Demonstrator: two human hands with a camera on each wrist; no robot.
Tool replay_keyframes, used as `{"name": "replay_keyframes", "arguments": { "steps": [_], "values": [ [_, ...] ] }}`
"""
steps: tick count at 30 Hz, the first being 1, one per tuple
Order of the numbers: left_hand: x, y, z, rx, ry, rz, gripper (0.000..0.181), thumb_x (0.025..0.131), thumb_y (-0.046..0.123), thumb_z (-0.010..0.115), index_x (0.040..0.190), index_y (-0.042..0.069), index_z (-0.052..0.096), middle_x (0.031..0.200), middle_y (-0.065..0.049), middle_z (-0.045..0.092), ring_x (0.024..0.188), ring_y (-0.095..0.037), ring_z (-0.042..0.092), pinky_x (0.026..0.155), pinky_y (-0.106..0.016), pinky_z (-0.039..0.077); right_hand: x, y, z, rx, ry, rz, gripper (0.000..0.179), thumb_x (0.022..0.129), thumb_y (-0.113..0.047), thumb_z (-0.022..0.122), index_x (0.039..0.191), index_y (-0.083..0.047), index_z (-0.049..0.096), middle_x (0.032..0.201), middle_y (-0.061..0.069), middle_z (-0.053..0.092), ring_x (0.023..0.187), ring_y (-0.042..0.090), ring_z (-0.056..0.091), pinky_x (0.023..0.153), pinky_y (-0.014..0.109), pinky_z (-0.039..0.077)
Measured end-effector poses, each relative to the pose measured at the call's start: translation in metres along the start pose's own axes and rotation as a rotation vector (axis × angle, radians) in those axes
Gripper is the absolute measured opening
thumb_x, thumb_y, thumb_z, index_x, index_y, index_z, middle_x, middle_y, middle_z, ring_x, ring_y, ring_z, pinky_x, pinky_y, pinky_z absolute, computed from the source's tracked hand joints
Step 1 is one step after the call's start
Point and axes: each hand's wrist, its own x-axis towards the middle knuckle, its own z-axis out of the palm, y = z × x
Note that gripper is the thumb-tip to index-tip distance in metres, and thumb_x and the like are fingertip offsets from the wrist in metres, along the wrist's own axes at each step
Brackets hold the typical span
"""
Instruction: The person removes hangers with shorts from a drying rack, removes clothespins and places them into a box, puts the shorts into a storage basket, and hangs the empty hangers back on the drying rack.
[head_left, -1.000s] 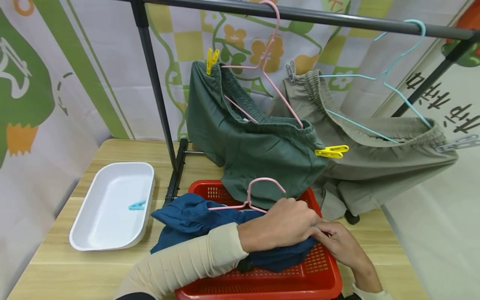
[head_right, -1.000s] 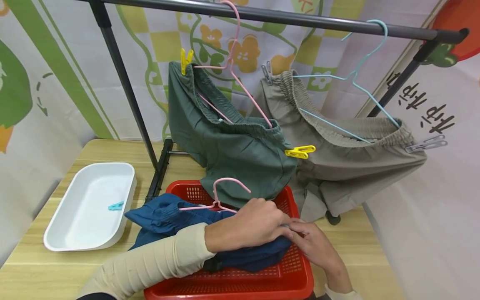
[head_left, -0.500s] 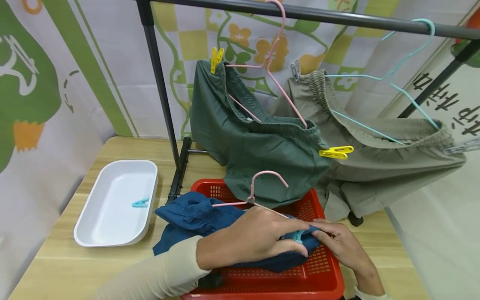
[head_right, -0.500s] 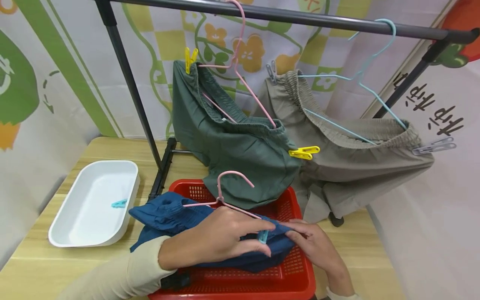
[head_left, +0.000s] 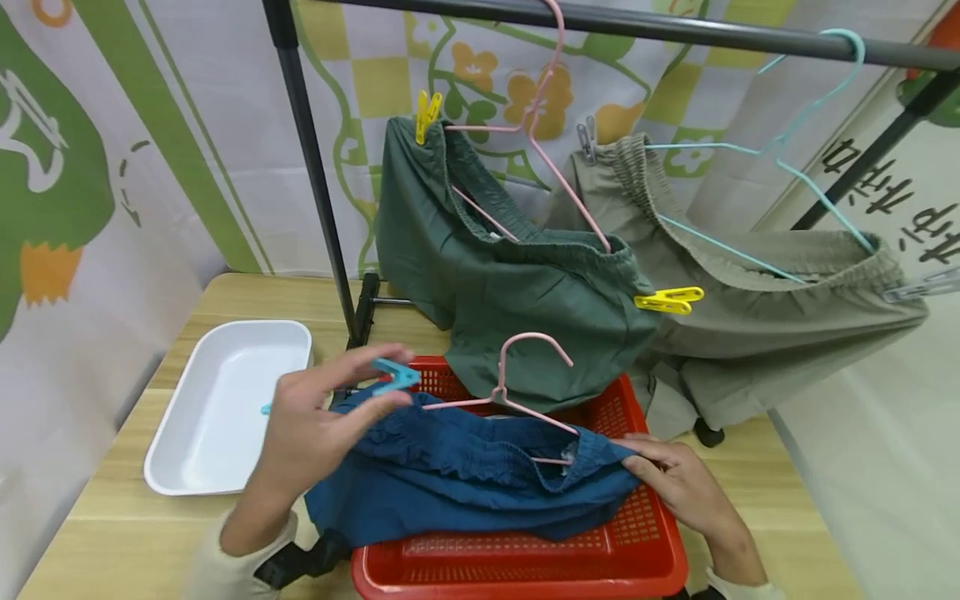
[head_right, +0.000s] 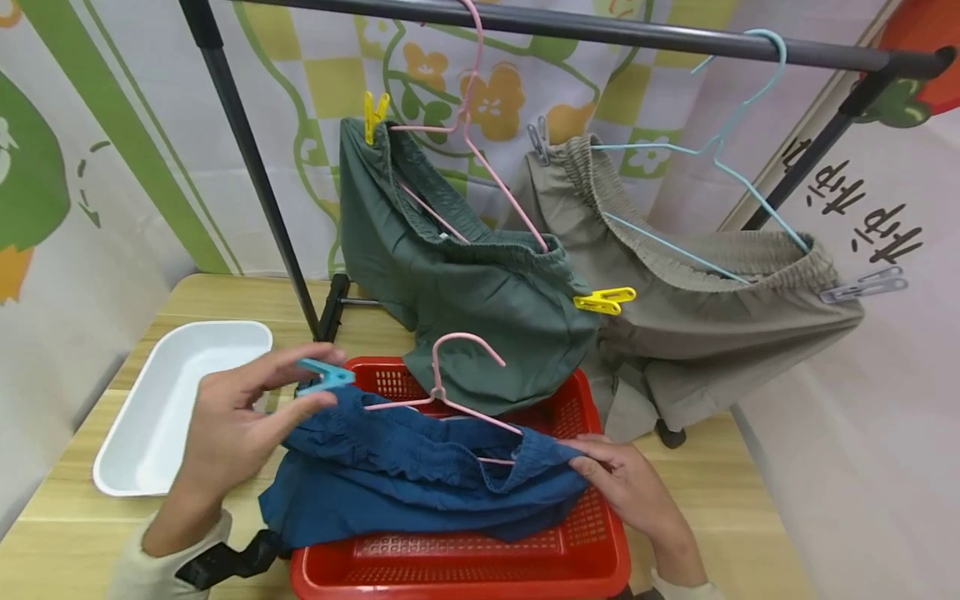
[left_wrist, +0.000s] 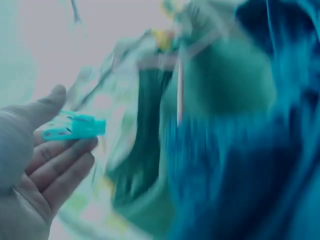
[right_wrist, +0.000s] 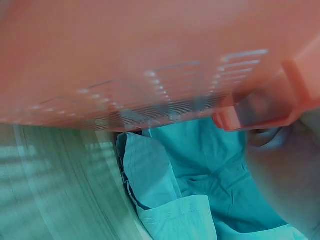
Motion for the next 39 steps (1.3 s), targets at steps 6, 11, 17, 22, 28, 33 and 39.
{"name": "replay_keyframes", "arguments": {
  "steps": [6, 11, 17, 22, 28, 33, 39],
  "values": [
    [-0.034, -0.04, -0.044, 0.408, 0.108, -0.234, 0.046, 0.08, 0.0, 0.088, 0.124, 0.004, 0.073, 0.111, -0.008, 0.076, 0.094, -0.029, 0.075, 0.09, -0.009, 0.045, 0.001, 0.001, 0.0, 0.004, 0.003, -0.025, 0.037, 0.1, 0.014, 0.054, 0.127, -0.003, 0.072, 0.121, 0.005, 0.071, 0.107, 0.015, 0.068, 0.092, 0.021, 0.052],
    [-0.061, -0.072, -0.073, 0.601, 0.097, -0.408, 0.038, 0.085, 0.008, 0.085, 0.12, 0.001, 0.073, 0.105, -0.017, 0.075, 0.09, -0.043, 0.074, 0.084, -0.004, 0.041, 0.001, 0.001, 0.0, 0.02, 0.002, -0.033, 0.038, 0.099, 0.015, 0.054, 0.129, -0.003, 0.071, 0.124, 0.005, 0.071, 0.11, 0.014, 0.066, 0.093, 0.021, 0.051],
    [-0.085, -0.095, -0.096, 0.687, -0.012, -0.613, 0.041, 0.092, 0.017, 0.08, 0.122, -0.006, 0.068, 0.101, -0.03, 0.072, 0.091, -0.051, 0.07, 0.079, -0.064, 0.052, 0.002, 0.001, 0.0, 0.004, 0.018, -0.02, 0.038, 0.099, 0.014, 0.056, 0.128, -0.004, 0.072, 0.125, 0.003, 0.071, 0.114, 0.012, 0.065, 0.096, 0.019, 0.048],
    [-0.101, -0.108, -0.102, 0.729, -0.156, -0.697, 0.042, 0.092, 0.021, 0.08, 0.119, -0.009, 0.067, 0.096, -0.031, 0.071, 0.088, -0.05, 0.07, 0.076, -0.063, 0.051, 0.002, 0.0, 0.0, -0.012, 0.023, -0.015, 0.037, 0.099, 0.013, 0.056, 0.127, -0.004, 0.073, 0.125, 0.003, 0.071, 0.114, 0.011, 0.065, 0.096, 0.019, 0.048],
    [-0.109, -0.112, -0.099, 0.705, -0.241, -0.775, 0.049, 0.092, 0.023, 0.079, 0.124, -0.012, 0.063, 0.105, -0.032, 0.07, 0.096, -0.051, 0.068, 0.08, -0.063, 0.05, 0.0, -0.001, 0.001, 0.023, -0.002, -0.006, 0.037, 0.1, 0.013, 0.054, 0.129, -0.003, 0.072, 0.124, 0.006, 0.071, 0.111, 0.014, 0.066, 0.094, 0.021, 0.05],
    [-0.103, -0.105, -0.09, 0.65, -0.217, -0.783, 0.061, 0.094, 0.031, 0.078, 0.136, -0.008, 0.058, 0.123, -0.033, 0.064, 0.107, -0.056, 0.063, 0.087, -0.066, 0.049, -0.001, -0.001, 0.001, 0.048, -0.015, -0.011, 0.037, 0.101, 0.014, 0.052, 0.129, -0.002, 0.071, 0.123, 0.007, 0.07, 0.109, 0.016, 0.067, 0.093, 0.022, 0.052],
    [-0.085, -0.076, -0.071, 0.394, -0.143, -0.485, 0.036, 0.1, 0.014, 0.07, 0.135, 0.006, 0.067, 0.129, -0.014, 0.069, 0.111, -0.037, 0.068, 0.096, -0.031, 0.053, 0.001, -0.001, 0.0, 0.035, -0.011, -0.011, 0.038, 0.101, 0.014, 0.053, 0.129, -0.003, 0.071, 0.124, 0.006, 0.071, 0.109, 0.016, 0.067, 0.093, 0.022, 0.052]
  ]
}}
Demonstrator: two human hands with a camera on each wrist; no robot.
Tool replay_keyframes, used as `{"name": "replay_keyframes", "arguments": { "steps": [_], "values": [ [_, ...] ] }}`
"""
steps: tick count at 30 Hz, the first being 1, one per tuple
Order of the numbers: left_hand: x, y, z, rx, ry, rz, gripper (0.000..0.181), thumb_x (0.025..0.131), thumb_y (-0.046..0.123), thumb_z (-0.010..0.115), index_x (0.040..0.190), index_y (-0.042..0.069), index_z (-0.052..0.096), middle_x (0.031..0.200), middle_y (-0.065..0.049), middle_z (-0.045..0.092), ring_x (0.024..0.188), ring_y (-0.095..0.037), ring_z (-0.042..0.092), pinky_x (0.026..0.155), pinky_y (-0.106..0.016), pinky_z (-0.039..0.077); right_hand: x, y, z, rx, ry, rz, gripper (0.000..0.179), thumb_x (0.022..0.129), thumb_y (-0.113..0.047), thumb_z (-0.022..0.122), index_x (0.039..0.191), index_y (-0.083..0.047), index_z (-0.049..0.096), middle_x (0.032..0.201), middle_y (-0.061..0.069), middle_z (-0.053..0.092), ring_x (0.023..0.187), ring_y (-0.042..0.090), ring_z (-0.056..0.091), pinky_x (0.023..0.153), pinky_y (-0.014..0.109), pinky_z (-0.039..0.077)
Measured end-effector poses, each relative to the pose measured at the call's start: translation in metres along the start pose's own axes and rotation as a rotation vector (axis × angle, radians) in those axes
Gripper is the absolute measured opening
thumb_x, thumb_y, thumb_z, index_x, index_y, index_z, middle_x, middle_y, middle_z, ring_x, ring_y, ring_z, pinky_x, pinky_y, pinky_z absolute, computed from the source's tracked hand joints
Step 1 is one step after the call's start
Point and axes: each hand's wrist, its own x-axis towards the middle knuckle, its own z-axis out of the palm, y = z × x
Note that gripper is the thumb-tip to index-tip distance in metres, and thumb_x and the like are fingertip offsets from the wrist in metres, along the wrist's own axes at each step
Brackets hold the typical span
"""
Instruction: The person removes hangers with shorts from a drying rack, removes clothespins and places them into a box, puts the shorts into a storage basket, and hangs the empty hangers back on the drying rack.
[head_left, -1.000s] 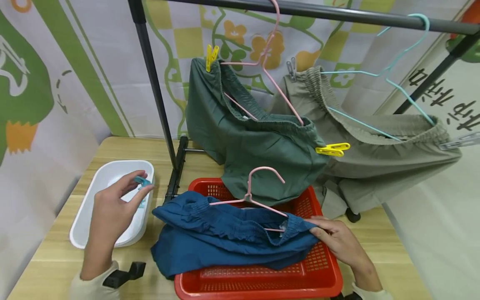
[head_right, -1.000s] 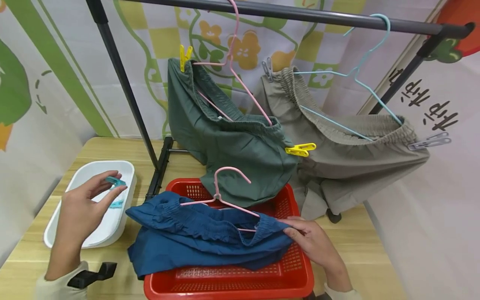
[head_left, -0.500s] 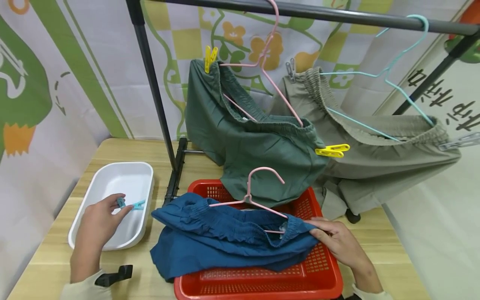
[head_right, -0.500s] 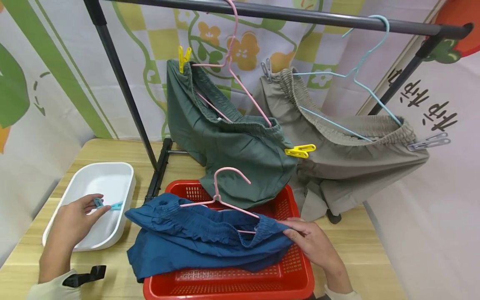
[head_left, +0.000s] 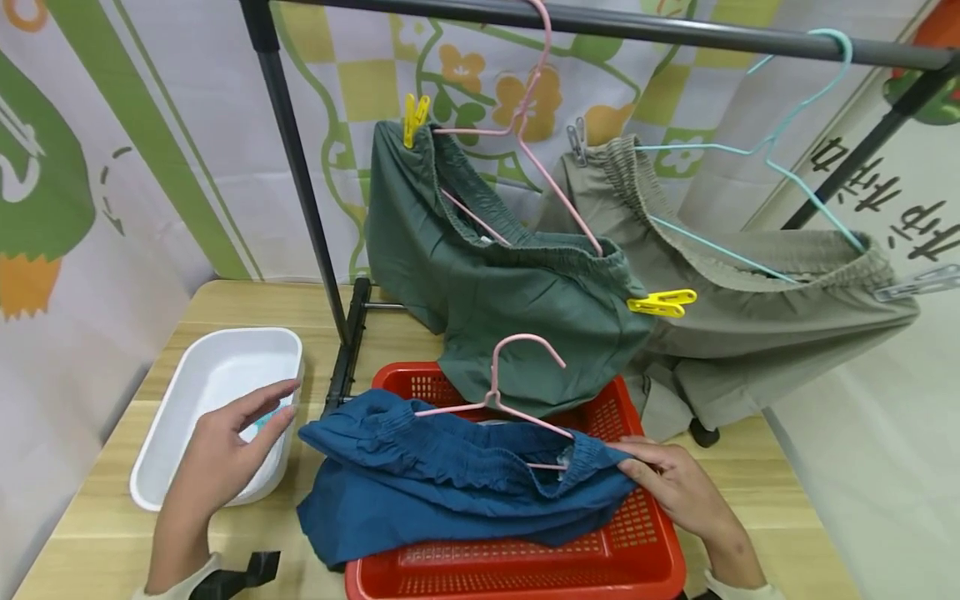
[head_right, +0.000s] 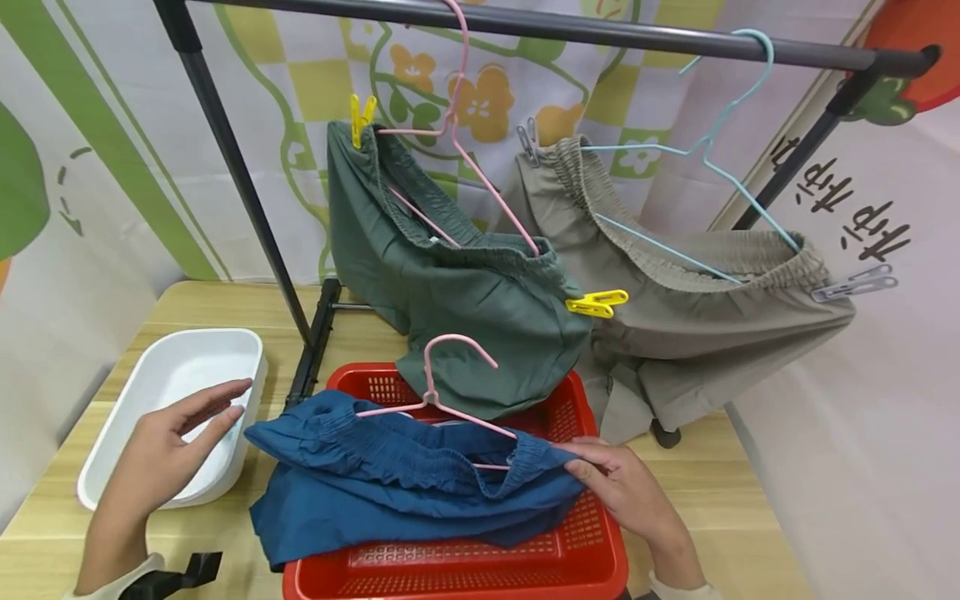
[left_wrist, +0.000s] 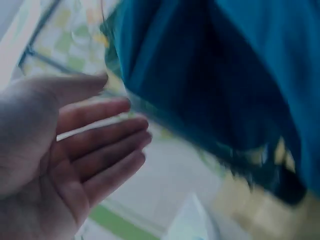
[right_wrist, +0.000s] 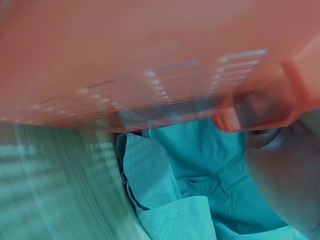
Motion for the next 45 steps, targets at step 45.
{"name": "replay_keyframes", "arguments": {
  "steps": [45],
  "values": [
    [0.08, 0.077, -0.015, -0.223, -0.118, 0.477, 0.038, 0.087, -0.021, 0.066, 0.12, -0.003, 0.075, 0.111, -0.008, 0.075, 0.072, -0.009, 0.06, 0.062, -0.018, 0.044, 0.025, -0.061, -0.098, -0.426, 0.195, -0.233, 0.031, 0.098, 0.015, 0.057, 0.126, 0.009, 0.068, 0.128, -0.015, 0.067, 0.107, -0.002, 0.064, 0.091, 0.012, 0.046]
  ]
}}
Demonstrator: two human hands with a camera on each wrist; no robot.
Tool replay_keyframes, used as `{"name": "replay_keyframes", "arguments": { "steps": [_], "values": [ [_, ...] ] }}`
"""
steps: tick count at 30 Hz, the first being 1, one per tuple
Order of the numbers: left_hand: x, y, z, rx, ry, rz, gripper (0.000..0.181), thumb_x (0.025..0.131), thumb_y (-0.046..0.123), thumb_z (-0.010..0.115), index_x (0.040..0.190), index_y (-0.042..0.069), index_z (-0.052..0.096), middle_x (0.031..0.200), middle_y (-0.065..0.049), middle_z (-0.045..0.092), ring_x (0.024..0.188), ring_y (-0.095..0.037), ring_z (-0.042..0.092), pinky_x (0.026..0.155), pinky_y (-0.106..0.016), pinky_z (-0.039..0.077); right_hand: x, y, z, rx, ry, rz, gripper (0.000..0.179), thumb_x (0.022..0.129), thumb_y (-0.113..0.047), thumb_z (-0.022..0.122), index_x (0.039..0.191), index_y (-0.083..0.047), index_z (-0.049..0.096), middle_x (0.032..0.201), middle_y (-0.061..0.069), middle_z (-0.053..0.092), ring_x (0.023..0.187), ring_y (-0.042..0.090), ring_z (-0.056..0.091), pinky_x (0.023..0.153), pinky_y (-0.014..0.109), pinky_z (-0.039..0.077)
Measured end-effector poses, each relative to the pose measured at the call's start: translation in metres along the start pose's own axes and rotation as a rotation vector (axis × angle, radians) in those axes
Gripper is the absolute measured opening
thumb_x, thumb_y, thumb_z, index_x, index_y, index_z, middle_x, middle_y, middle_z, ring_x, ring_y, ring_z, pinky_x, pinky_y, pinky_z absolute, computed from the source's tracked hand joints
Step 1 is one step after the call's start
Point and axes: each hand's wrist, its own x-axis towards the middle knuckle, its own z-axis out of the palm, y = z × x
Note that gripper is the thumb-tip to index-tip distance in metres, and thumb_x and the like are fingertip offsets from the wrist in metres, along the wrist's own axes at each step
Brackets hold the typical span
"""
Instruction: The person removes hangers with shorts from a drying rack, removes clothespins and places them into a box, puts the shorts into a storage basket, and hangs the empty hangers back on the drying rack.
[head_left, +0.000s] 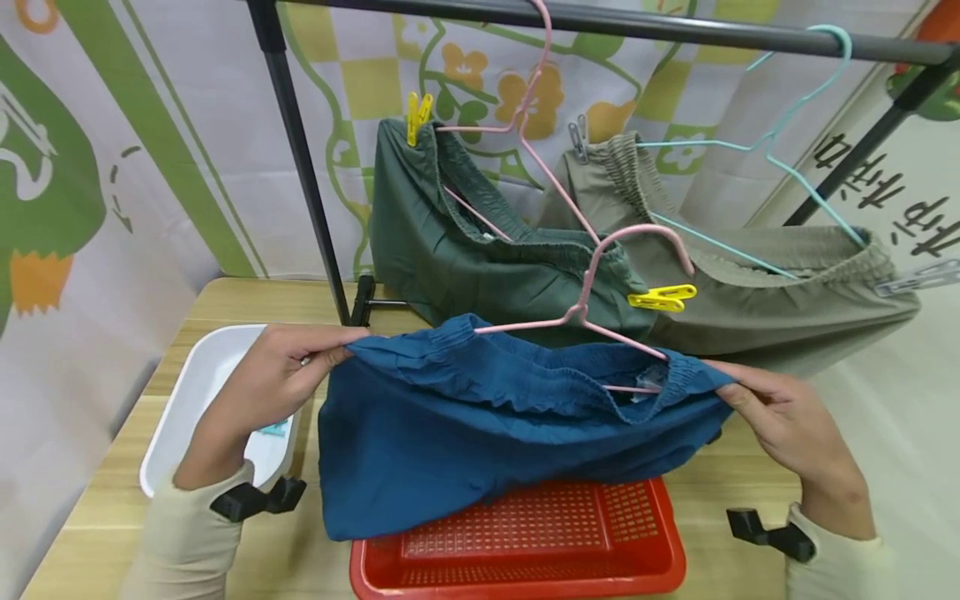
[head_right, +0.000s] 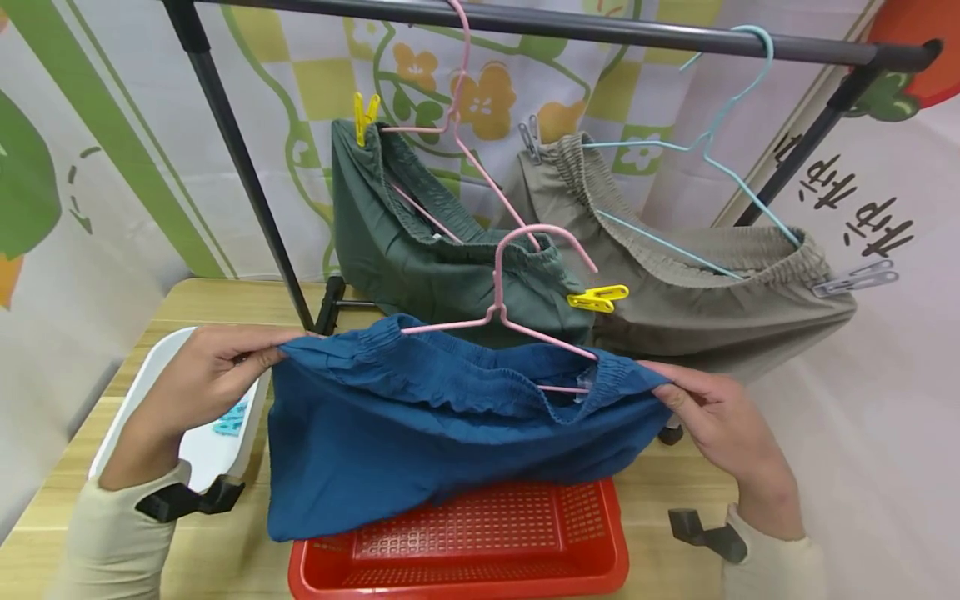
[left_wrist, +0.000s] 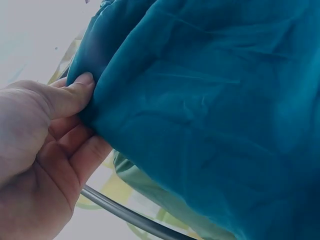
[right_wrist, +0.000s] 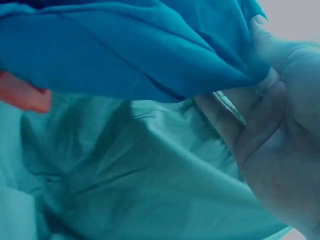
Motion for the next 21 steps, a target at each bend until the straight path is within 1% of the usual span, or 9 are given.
{"name": "replay_keyframes", "arguments": {
  "steps": [2, 3, 6, 7, 9, 11, 16, 18, 21],
  "values": [
    [0.003, -0.002, -0.002, -0.003, 0.007, -0.008, 0.038, 0.087, -0.021, 0.066, 0.12, -0.003, 0.075, 0.111, -0.006, 0.075, 0.073, -0.01, 0.061, 0.064, -0.019, 0.044, 0.004, -0.001, -0.004, 0.006, 0.005, -0.012, 0.03, 0.098, 0.015, 0.056, 0.125, 0.011, 0.068, 0.128, -0.013, 0.068, 0.107, -0.001, 0.065, 0.092, 0.013, 0.046],
    [0.004, -0.003, -0.002, -0.007, 0.013, -0.01, 0.039, 0.087, -0.022, 0.066, 0.12, -0.003, 0.075, 0.11, -0.006, 0.075, 0.071, -0.01, 0.059, 0.063, -0.019, 0.043, 0.006, 0.0, -0.004, -0.006, 0.009, -0.019, 0.029, 0.098, 0.014, 0.057, 0.125, 0.011, 0.068, 0.128, -0.014, 0.067, 0.106, -0.002, 0.065, 0.091, 0.012, 0.046],
    [0.001, -0.009, 0.0, -0.023, 0.013, -0.022, 0.038, 0.087, -0.022, 0.066, 0.119, -0.004, 0.075, 0.11, -0.006, 0.075, 0.069, -0.011, 0.057, 0.062, -0.019, 0.044, 0.008, 0.002, -0.001, -0.025, 0.003, -0.012, 0.03, 0.097, 0.014, 0.059, 0.125, 0.008, 0.069, 0.126, -0.017, 0.067, 0.102, -0.004, 0.065, 0.089, 0.011, 0.046],
    [-0.002, -0.012, 0.001, -0.029, 0.008, -0.03, 0.038, 0.087, -0.022, 0.066, 0.119, -0.004, 0.075, 0.109, -0.007, 0.075, 0.065, -0.009, 0.053, 0.06, -0.019, 0.043, 0.007, 0.003, 0.002, -0.025, -0.007, -0.004, 0.032, 0.096, 0.015, 0.06, 0.125, 0.007, 0.07, 0.126, -0.019, 0.067, 0.102, -0.004, 0.064, 0.089, 0.01, 0.046],
    [-0.009, -0.018, 0.004, -0.032, -0.014, -0.053, 0.037, 0.088, -0.021, 0.066, 0.12, -0.004, 0.075, 0.11, -0.009, 0.075, 0.064, -0.009, 0.054, 0.06, -0.019, 0.044, 0.004, 0.006, 0.009, -0.009, -0.04, 0.02, 0.035, 0.094, 0.017, 0.061, 0.126, 0.006, 0.07, 0.126, -0.019, 0.066, 0.104, -0.004, 0.064, 0.09, 0.011, 0.046],
    [-0.018, -0.023, 0.007, -0.036, -0.04, -0.079, 0.036, 0.089, -0.019, 0.066, 0.12, -0.003, 0.075, 0.111, -0.009, 0.075, 0.066, -0.008, 0.056, 0.061, -0.018, 0.046, 0.0, 0.007, 0.017, 0.034, -0.085, 0.073, 0.038, 0.093, 0.018, 0.062, 0.127, 0.003, 0.071, 0.125, -0.017, 0.067, 0.108, -0.002, 0.065, 0.09, 0.012, 0.048],
    [-0.041, -0.034, 0.015, -0.074, -0.071, -0.122, 0.035, 0.091, -0.018, 0.065, 0.121, -0.002, 0.074, 0.11, -0.004, 0.075, 0.07, -0.009, 0.058, 0.062, -0.022, 0.046, -0.011, 0.013, 0.034, 0.148, -0.214, 0.193, 0.037, 0.098, 0.01, 0.062, 0.131, -0.003, 0.07, 0.125, -0.01, 0.069, 0.11, 0.002, 0.066, 0.089, 0.015, 0.05],
    [-0.05, -0.037, 0.018, -0.104, -0.08, -0.137, 0.036, 0.092, -0.017, 0.064, 0.122, -0.002, 0.074, 0.111, -0.004, 0.075, 0.068, -0.009, 0.056, 0.061, -0.023, 0.046, -0.014, 0.015, 0.04, 0.19, -0.27, 0.213, 0.036, 0.1, 0.008, 0.06, 0.133, -0.003, 0.069, 0.126, -0.007, 0.069, 0.111, 0.004, 0.066, 0.09, 0.016, 0.051],
    [-0.061, -0.041, 0.025, -0.159, -0.096, -0.162, 0.037, 0.094, -0.017, 0.062, 0.125, 0.0, 0.073, 0.115, -0.006, 0.074, 0.061, -0.007, 0.05, 0.056, -0.024, 0.045, -0.018, 0.017, 0.046, 0.236, -0.327, 0.223, 0.035, 0.101, 0.007, 0.059, 0.133, -0.002, 0.069, 0.126, -0.003, 0.07, 0.111, 0.007, 0.067, 0.09, 0.019, 0.052]
  ]
}}
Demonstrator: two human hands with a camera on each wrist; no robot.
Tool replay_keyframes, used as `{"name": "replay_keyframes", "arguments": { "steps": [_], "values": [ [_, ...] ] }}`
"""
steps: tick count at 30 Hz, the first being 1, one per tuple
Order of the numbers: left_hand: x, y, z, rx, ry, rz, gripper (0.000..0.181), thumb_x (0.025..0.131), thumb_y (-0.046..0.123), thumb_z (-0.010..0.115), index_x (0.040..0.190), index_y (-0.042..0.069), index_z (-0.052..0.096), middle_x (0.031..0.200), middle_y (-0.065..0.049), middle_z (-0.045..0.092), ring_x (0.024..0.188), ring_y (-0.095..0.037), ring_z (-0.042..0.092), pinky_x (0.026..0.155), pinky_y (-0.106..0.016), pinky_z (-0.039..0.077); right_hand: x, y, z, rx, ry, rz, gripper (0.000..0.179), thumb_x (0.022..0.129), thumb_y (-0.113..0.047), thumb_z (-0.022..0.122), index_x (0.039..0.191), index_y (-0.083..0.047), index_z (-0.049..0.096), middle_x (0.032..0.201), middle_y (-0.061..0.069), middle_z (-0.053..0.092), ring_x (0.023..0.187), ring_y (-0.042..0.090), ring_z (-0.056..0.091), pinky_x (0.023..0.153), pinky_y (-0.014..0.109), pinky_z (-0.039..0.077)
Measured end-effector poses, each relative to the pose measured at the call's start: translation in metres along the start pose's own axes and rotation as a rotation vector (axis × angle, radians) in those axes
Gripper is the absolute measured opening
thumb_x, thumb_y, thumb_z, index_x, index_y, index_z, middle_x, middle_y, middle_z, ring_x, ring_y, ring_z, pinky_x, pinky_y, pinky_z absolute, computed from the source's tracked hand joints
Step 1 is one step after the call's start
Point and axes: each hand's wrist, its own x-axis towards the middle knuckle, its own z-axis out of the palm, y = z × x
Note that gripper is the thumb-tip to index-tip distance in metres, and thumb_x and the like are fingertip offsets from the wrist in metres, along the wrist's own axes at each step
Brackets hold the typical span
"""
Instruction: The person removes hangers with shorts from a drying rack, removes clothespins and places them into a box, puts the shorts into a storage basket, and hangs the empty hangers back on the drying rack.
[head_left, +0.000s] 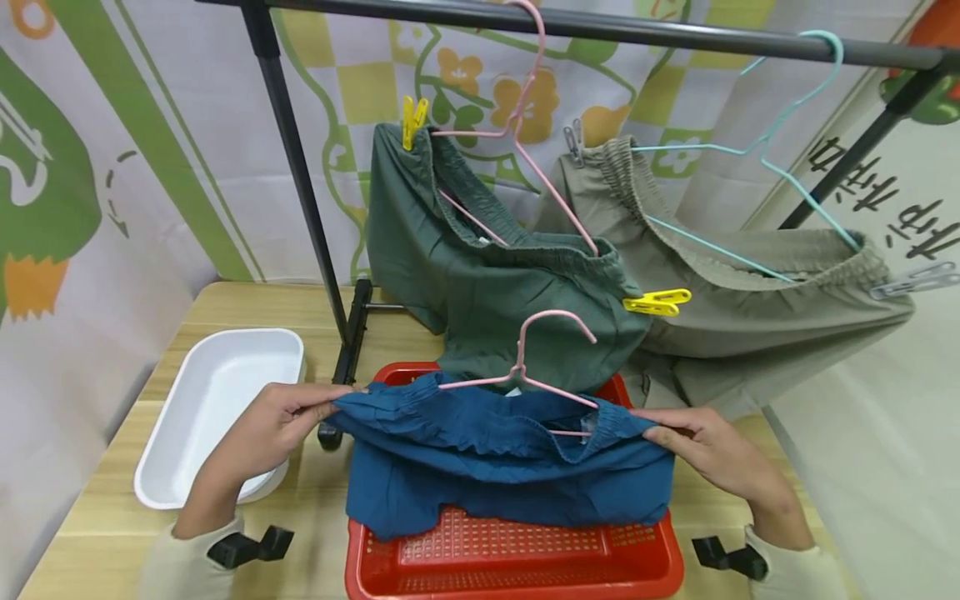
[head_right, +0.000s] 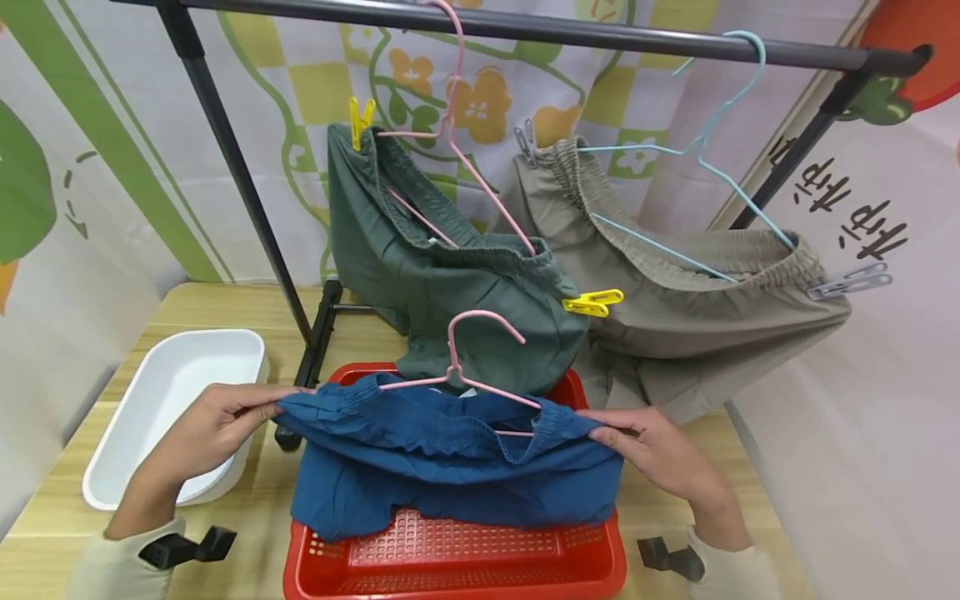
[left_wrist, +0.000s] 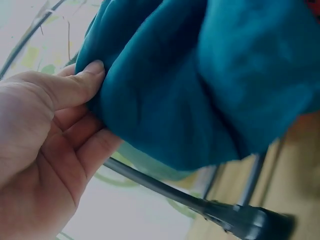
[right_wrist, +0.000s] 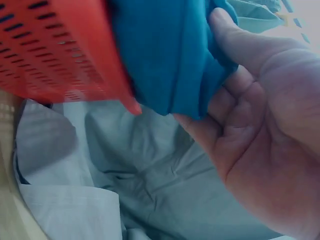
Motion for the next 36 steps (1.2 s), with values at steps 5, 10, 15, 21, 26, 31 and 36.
{"name": "replay_keyframes", "arguments": {
  "steps": [5, 10, 15, 21, 26, 31, 36],
  "values": [
    [-0.016, -0.01, 0.013, -0.053, -0.018, -0.038, 0.041, 0.096, -0.014, 0.061, 0.13, 0.006, 0.072, 0.117, -0.005, 0.072, 0.05, 0.002, 0.034, 0.045, -0.021, 0.037, 0.001, -0.003, 0.007, -0.024, -0.037, 0.005, 0.034, 0.101, 0.003, 0.061, 0.133, -0.006, 0.07, 0.123, -0.002, 0.072, 0.108, 0.009, 0.068, 0.089, 0.02, 0.053],
    [-0.024, -0.014, 0.025, -0.054, 0.008, -0.035, 0.041, 0.095, -0.015, 0.062, 0.129, 0.005, 0.072, 0.121, -0.009, 0.072, 0.051, 0.003, 0.03, 0.044, -0.022, 0.034, 0.005, -0.011, 0.012, -0.063, -0.059, -0.011, 0.036, 0.101, 0.002, 0.062, 0.134, -0.01, 0.07, 0.123, -0.002, 0.072, 0.108, 0.01, 0.068, 0.088, 0.021, 0.053],
    [-0.024, -0.01, 0.03, -0.055, 0.034, -0.038, 0.039, 0.095, -0.014, 0.063, 0.129, 0.004, 0.073, 0.123, -0.012, 0.072, 0.049, 0.004, 0.029, 0.043, -0.022, 0.033, 0.008, -0.019, 0.017, -0.032, -0.073, -0.033, 0.036, 0.101, 0.002, 0.062, 0.133, -0.012, 0.07, 0.12, -0.001, 0.073, 0.104, 0.013, 0.071, 0.087, 0.022, 0.055],
    [-0.023, -0.003, 0.032, -0.019, 0.03, -0.029, 0.04, 0.094, -0.012, 0.066, 0.129, 0.006, 0.073, 0.127, -0.009, 0.07, 0.074, -0.006, 0.059, 0.059, -0.02, 0.046, 0.008, -0.02, 0.02, -0.058, -0.052, -0.07, 0.034, 0.1, 0.006, 0.062, 0.125, -0.014, 0.073, 0.112, -0.004, 0.074, 0.096, 0.012, 0.072, 0.083, 0.021, 0.055],
    [-0.025, -0.002, 0.03, 0.01, 0.029, -0.026, 0.041, 0.096, -0.011, 0.064, 0.131, 0.008, 0.072, 0.125, -0.007, 0.071, 0.061, 0.0, 0.046, 0.057, -0.02, 0.045, 0.004, -0.014, 0.023, -0.09, 0.044, -0.129, 0.041, 0.096, 0.015, 0.061, 0.122, -0.013, 0.074, 0.114, -0.001, 0.074, 0.1, 0.011, 0.071, 0.085, 0.019, 0.054],
    [-0.031, -0.005, 0.024, 0.041, 0.064, -0.048, 0.041, 0.096, -0.012, 0.063, 0.13, 0.01, 0.073, 0.079, 0.009, 0.061, 0.048, 0.003, 0.03, 0.047, -0.02, 0.036, -0.004, -0.006, 0.022, -0.086, 0.128, -0.133, 0.041, 0.093, 0.019, 0.06, 0.122, -0.006, 0.074, 0.117, -0.001, 0.074, 0.102, 0.008, 0.069, 0.088, 0.016, 0.051],
    [-0.038, -0.01, 0.018, 0.082, 0.104, -0.074, 0.041, 0.097, -0.011, 0.063, 0.128, 0.014, 0.075, 0.083, 0.014, 0.061, 0.051, 0.001, 0.03, 0.046, -0.02, 0.031, -0.009, 0.001, 0.019, -0.055, 0.158, -0.144, 0.042, 0.091, 0.023, 0.059, 0.12, -0.003, 0.075, 0.116, 0.0, 0.074, 0.101, 0.006, 0.069, 0.087, 0.016, 0.051]
  ]
}}
